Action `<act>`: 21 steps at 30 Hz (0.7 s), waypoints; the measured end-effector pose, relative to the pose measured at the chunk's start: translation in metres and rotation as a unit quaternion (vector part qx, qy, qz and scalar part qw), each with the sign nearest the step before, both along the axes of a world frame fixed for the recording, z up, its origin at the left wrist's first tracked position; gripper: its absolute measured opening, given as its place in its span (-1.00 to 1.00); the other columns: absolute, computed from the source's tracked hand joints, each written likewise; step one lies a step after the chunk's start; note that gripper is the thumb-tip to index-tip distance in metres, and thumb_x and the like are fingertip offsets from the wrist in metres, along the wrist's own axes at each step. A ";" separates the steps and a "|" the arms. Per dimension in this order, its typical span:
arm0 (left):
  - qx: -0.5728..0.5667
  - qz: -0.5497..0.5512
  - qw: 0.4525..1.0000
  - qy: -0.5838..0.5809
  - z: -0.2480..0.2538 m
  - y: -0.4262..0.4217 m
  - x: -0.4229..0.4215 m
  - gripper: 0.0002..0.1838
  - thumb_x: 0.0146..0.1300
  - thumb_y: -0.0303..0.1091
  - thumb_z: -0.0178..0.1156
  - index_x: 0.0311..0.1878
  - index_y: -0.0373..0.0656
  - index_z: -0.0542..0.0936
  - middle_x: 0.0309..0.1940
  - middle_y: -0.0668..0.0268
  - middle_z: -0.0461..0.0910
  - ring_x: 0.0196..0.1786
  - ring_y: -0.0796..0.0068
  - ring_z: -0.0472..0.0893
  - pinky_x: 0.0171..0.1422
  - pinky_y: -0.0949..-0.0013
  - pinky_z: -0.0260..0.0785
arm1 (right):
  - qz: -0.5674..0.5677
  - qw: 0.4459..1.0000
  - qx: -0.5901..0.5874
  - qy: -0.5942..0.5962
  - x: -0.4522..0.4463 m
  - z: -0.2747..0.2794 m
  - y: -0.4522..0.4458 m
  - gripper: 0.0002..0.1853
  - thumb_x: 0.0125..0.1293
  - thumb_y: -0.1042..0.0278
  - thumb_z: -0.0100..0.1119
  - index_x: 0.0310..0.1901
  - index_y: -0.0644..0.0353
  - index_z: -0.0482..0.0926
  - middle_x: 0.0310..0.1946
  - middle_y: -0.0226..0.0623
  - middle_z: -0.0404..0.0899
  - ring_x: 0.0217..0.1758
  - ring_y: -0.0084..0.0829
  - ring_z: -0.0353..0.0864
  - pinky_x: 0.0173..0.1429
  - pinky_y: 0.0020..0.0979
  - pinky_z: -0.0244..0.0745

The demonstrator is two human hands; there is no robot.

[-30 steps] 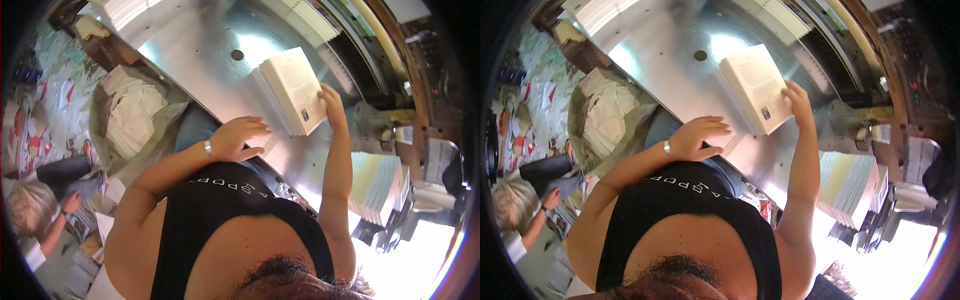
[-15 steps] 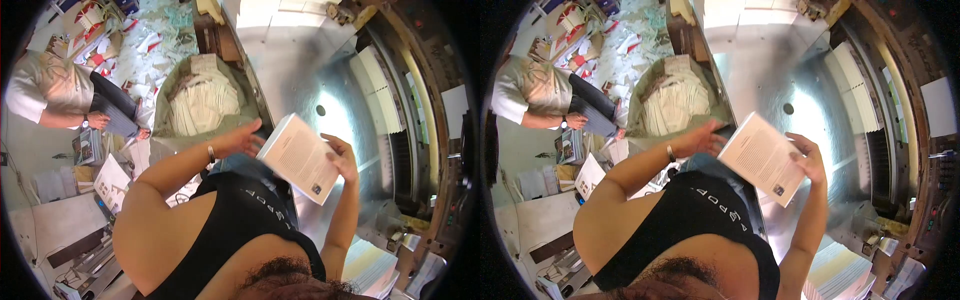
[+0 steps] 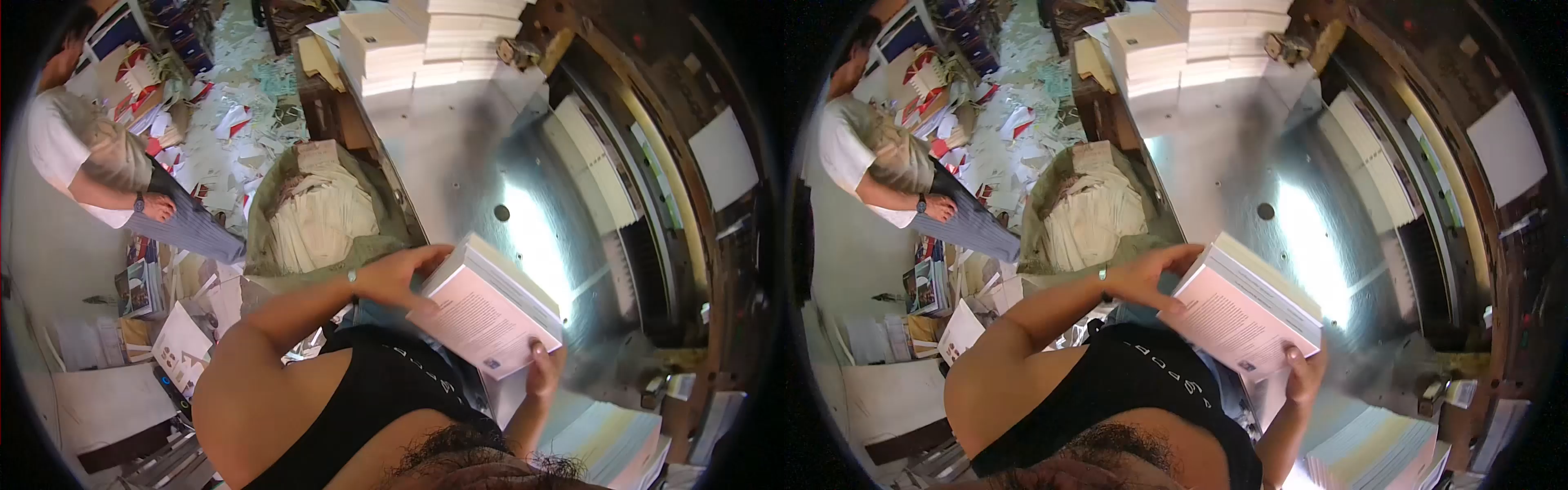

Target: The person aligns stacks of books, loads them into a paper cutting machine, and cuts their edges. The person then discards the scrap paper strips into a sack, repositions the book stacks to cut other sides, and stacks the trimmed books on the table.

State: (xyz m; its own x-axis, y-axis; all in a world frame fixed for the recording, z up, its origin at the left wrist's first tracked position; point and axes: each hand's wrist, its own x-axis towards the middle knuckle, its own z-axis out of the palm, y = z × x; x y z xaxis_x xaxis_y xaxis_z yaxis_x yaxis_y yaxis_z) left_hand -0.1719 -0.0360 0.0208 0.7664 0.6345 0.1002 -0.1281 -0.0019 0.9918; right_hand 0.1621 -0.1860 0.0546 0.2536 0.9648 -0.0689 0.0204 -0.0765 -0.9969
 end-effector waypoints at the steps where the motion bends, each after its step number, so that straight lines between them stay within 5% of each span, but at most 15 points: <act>1: 0.032 -0.028 0.999 -0.016 0.003 0.010 0.006 0.14 0.10 -0.22 0.63 0.63 -0.31 0.13 0.43 0.09 0.46 0.47 0.28 0.45 0.60 0.12 0.24 | -0.015 0.999 0.028 -0.023 0.006 0.003 -0.009 0.20 0.04 -0.26 0.60 0.49 0.53 0.26 0.29 -0.07 0.54 0.35 -0.25 0.52 0.46 -0.22 0.34; 3: 0.181 -0.010 0.983 -0.019 -0.001 0.028 0.024 0.19 0.04 -0.27 0.66 0.64 -0.33 0.11 0.48 0.08 0.41 0.53 0.26 0.39 0.64 0.14 0.18 | -0.070 0.993 0.081 -0.047 0.017 -0.006 -0.026 0.17 0.08 -0.18 0.60 0.51 0.50 0.23 0.31 -0.07 0.52 0.35 -0.27 0.51 0.45 -0.22 0.35; 5: 0.185 -0.014 0.983 0.000 -0.001 0.037 0.041 0.18 0.04 -0.30 0.63 0.65 -0.33 0.11 0.56 0.04 0.34 0.61 0.21 0.30 0.70 0.14 0.06 | -0.101 0.986 0.118 -0.057 0.014 -0.014 -0.035 0.16 0.13 -0.02 0.55 0.59 0.48 0.10 0.38 -0.06 0.46 0.42 -0.25 0.46 0.52 -0.21 0.29; 8: 0.088 -0.074 0.993 -0.036 -0.021 0.040 0.067 0.12 0.11 -0.57 0.44 0.69 -0.29 0.00 0.65 0.06 0.17 0.69 0.25 0.14 0.74 0.18 -0.07 | -0.133 0.976 0.163 -0.064 0.012 -0.043 -0.038 0.07 0.22 0.12 0.48 0.60 0.47 0.08 0.44 -0.04 0.41 0.49 -0.23 0.39 0.58 -0.21 0.21; 14: -0.051 -0.061 0.996 -0.044 -0.046 0.010 0.079 0.19 0.12 -0.70 0.22 0.73 -0.16 -0.27 0.76 0.11 -0.21 0.76 0.29 -0.13 0.75 0.22 -0.20 | -0.168 0.974 0.147 0.027 -0.029 -0.067 -0.042 -0.36 0.32 0.36 0.39 0.37 0.42 0.39 0.17 -0.17 0.63 0.25 -0.35 0.59 0.38 -0.27 0.43; 17: -0.026 -0.073 0.994 0.081 -0.047 0.017 0.070 0.06 0.22 -0.57 0.34 0.69 -0.21 -0.06 0.66 0.04 0.12 0.60 0.20 0.29 0.63 0.20 0.15 | -0.112 0.988 0.098 0.035 -0.030 -0.061 -0.038 -0.50 0.28 0.50 0.40 0.25 0.36 0.53 0.09 -0.17 0.68 0.10 -0.38 0.68 0.15 -0.30 0.61; 19: 0.257 -0.067 0.957 0.120 -0.044 0.031 0.064 -0.37 0.30 -0.38 0.44 0.41 -0.28 0.49 0.31 0.07 0.62 0.22 0.20 0.68 0.31 0.19 0.52 | -0.091 0.987 -0.031 -0.125 -0.013 -0.055 -0.041 -0.53 0.23 0.42 0.49 0.16 0.30 0.62 0.07 -0.21 0.71 0.03 -0.40 0.72 0.04 -0.29 0.69; 21: 0.294 -0.080 0.939 0.161 -0.024 0.034 0.067 -0.66 0.29 -0.36 0.47 0.08 -0.29 0.73 0.03 0.11 0.78 0.09 0.14 0.73 0.26 0.19 0.52 | -0.117 0.970 -0.040 -0.209 -0.007 -0.043 -0.042 -0.12 0.11 0.30 0.59 0.46 0.24 0.36 0.28 -0.01 0.57 0.32 -0.09 0.58 0.37 -0.14 0.55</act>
